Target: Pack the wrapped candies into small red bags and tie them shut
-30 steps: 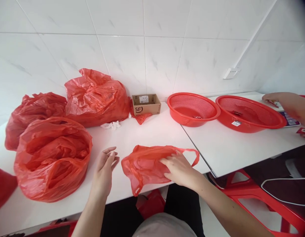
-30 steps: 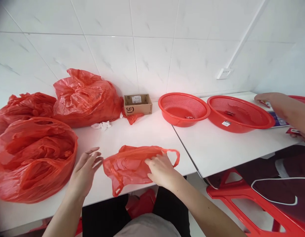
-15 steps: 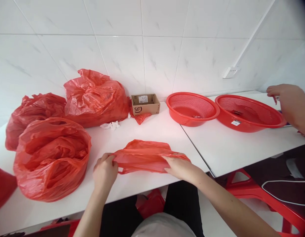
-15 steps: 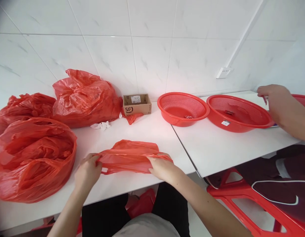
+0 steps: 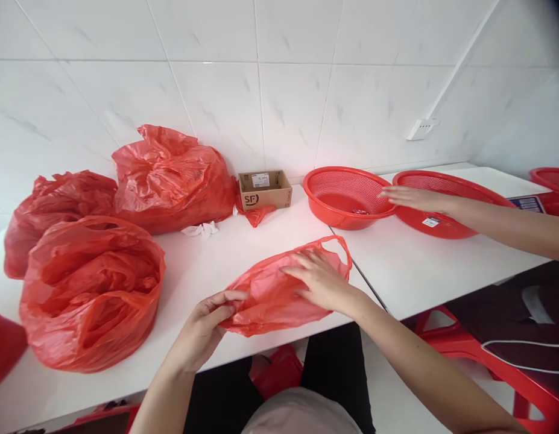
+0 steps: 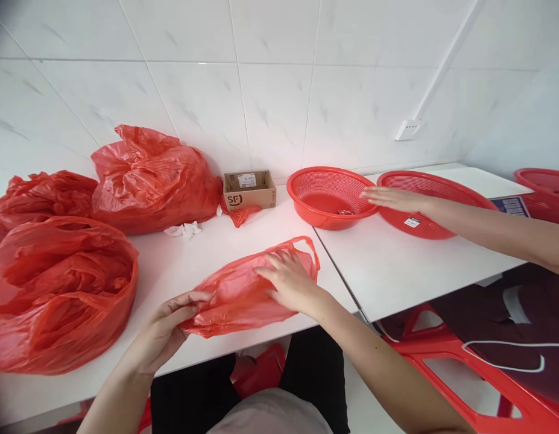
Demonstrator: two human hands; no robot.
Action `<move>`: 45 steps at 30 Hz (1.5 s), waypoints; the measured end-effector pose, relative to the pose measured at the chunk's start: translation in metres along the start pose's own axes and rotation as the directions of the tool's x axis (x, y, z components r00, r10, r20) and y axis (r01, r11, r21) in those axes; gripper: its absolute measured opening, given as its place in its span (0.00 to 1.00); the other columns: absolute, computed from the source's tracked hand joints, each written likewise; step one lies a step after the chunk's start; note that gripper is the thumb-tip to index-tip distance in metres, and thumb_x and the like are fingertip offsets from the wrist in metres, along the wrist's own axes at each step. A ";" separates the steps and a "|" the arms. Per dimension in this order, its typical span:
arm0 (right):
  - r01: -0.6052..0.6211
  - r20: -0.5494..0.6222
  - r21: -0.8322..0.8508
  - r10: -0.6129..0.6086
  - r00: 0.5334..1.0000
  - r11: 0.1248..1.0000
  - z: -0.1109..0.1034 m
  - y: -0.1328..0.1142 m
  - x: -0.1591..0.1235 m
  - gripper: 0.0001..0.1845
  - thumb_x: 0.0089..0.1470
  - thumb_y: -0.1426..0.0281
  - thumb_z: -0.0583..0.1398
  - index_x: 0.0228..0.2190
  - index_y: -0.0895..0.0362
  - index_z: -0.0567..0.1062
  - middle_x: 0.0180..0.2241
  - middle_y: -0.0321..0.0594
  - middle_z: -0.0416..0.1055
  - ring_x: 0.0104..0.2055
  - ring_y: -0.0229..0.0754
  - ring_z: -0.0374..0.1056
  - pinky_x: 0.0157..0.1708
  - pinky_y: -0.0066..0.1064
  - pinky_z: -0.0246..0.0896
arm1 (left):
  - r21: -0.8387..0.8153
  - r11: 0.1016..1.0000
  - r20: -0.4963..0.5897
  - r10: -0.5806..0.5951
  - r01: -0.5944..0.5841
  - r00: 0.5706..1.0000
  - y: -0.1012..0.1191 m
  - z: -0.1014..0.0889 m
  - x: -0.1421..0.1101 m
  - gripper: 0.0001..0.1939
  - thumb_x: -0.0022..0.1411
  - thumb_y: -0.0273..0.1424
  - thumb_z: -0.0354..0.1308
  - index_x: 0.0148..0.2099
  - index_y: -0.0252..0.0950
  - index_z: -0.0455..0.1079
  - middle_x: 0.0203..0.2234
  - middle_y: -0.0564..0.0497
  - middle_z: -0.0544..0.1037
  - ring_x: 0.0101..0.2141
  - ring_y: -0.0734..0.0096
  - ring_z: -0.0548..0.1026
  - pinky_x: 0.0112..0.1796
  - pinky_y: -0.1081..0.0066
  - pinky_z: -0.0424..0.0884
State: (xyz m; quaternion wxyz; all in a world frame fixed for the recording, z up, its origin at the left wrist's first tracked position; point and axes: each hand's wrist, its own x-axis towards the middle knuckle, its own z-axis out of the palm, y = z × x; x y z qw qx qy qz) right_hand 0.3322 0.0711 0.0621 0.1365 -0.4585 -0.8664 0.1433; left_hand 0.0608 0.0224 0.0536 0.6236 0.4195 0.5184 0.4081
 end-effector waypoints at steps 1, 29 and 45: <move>-0.045 0.019 -0.036 0.045 0.999 0.998 0.003 0.005 0.002 0.34 0.48 0.72 0.65 0.58 0.50 0.69 0.61 0.46 0.63 0.63 0.59 0.55 0.60 0.56 0.48 | -0.065 0.997 0.014 -0.029 0.030 0.999 0.000 -0.003 -0.001 0.14 0.47 0.36 0.64 0.37 0.35 0.75 0.24 0.51 0.73 0.22 0.75 0.68 0.26 0.73 0.66; 0.074 0.161 0.575 -0.201 0.966 0.815 -0.046 0.005 -0.024 0.29 0.52 0.58 0.65 0.56 0.45 0.71 0.56 0.40 0.70 0.58 0.47 0.66 0.55 0.39 0.62 | 0.409 0.894 -0.178 0.275 -0.183 0.945 -0.030 -0.026 -0.008 0.35 0.60 0.42 0.61 0.67 0.51 0.56 0.69 0.56 0.54 0.68 0.62 0.48 0.65 0.60 0.43; -0.391 0.066 0.049 0.388 0.919 0.919 -0.092 0.083 0.026 0.39 0.58 0.58 0.60 0.66 0.46 0.52 0.67 0.46 0.50 0.66 0.52 0.54 0.59 0.44 0.57 | 0.241 0.966 -0.097 0.119 -0.093 0.988 -0.034 -0.024 -0.021 0.33 0.58 0.44 0.63 0.64 0.58 0.60 0.67 0.61 0.58 0.66 0.54 0.54 0.62 0.55 0.57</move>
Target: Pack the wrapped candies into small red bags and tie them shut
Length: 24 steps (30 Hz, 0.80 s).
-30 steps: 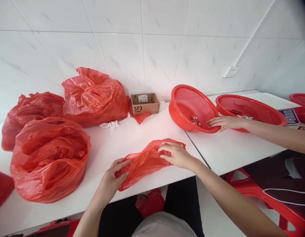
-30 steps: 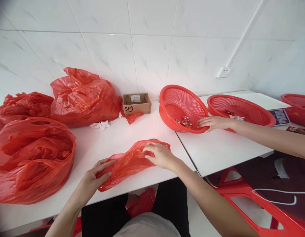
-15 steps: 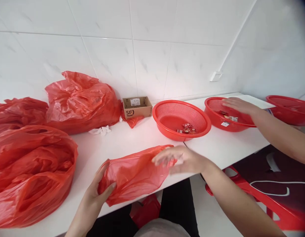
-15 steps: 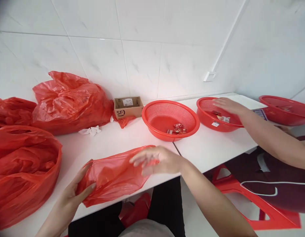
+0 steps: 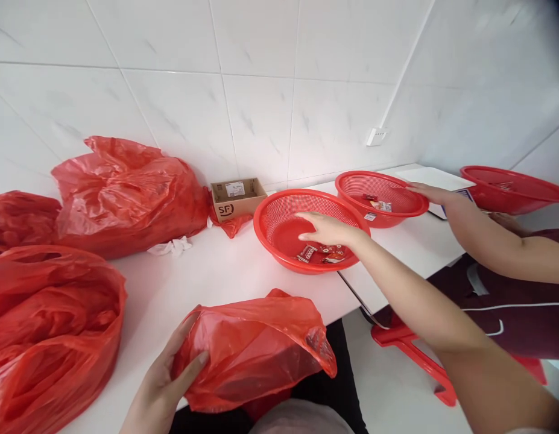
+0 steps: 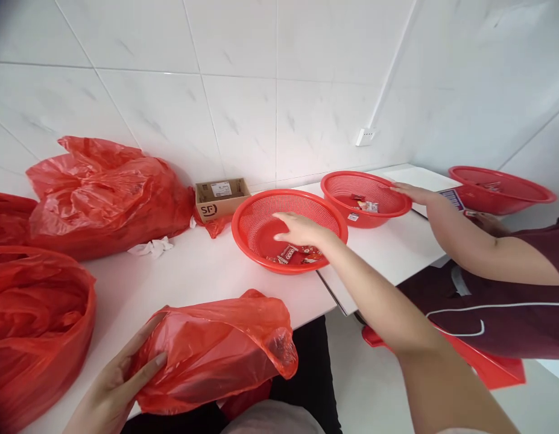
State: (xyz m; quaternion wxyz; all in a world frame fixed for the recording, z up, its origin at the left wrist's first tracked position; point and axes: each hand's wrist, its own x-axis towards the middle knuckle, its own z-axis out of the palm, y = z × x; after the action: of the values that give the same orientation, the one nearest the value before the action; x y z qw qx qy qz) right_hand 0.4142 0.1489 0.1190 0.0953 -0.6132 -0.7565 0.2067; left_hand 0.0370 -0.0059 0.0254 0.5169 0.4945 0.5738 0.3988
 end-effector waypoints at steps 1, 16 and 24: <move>-0.084 0.050 -0.072 0.088 0.995 0.994 -0.006 0.012 0.008 0.43 0.52 0.61 0.65 0.65 0.49 0.55 0.67 0.50 0.50 0.66 0.56 0.54 0.59 0.47 0.56 | 0.005 1.000 -0.006 -0.005 0.005 1.000 -0.001 0.000 -0.002 0.33 0.58 0.44 0.63 0.64 0.58 0.60 0.67 0.61 0.58 0.66 0.54 0.55 0.61 0.56 0.57; -0.262 0.384 -0.297 0.367 0.847 0.918 0.029 0.002 0.016 0.36 0.43 0.74 0.66 0.55 0.63 0.66 0.34 0.50 0.75 0.32 0.53 0.74 0.28 0.36 0.65 | -0.113 0.992 -0.009 -0.050 0.049 0.999 0.008 0.013 -0.007 0.36 0.55 0.43 0.65 0.65 0.49 0.62 0.65 0.53 0.62 0.64 0.51 0.59 0.60 0.59 0.60; -0.124 0.111 -0.129 0.139 0.984 0.984 -0.023 -0.022 -0.002 0.20 0.55 0.77 0.55 0.50 0.57 0.68 0.45 0.47 0.74 0.41 0.45 0.73 0.33 0.29 0.63 | -0.298 0.945 0.037 -0.132 0.137 0.991 0.009 0.013 -0.010 0.37 0.55 0.41 0.66 0.65 0.51 0.61 0.65 0.54 0.63 0.62 0.51 0.63 0.54 0.64 0.69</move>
State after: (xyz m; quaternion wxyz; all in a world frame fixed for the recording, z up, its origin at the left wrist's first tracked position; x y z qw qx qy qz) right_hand 0.4046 0.1477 0.1493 -0.0017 -0.6530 -0.7298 0.2024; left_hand 0.0507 -0.0148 0.0339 0.6165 0.3733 0.5348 0.4412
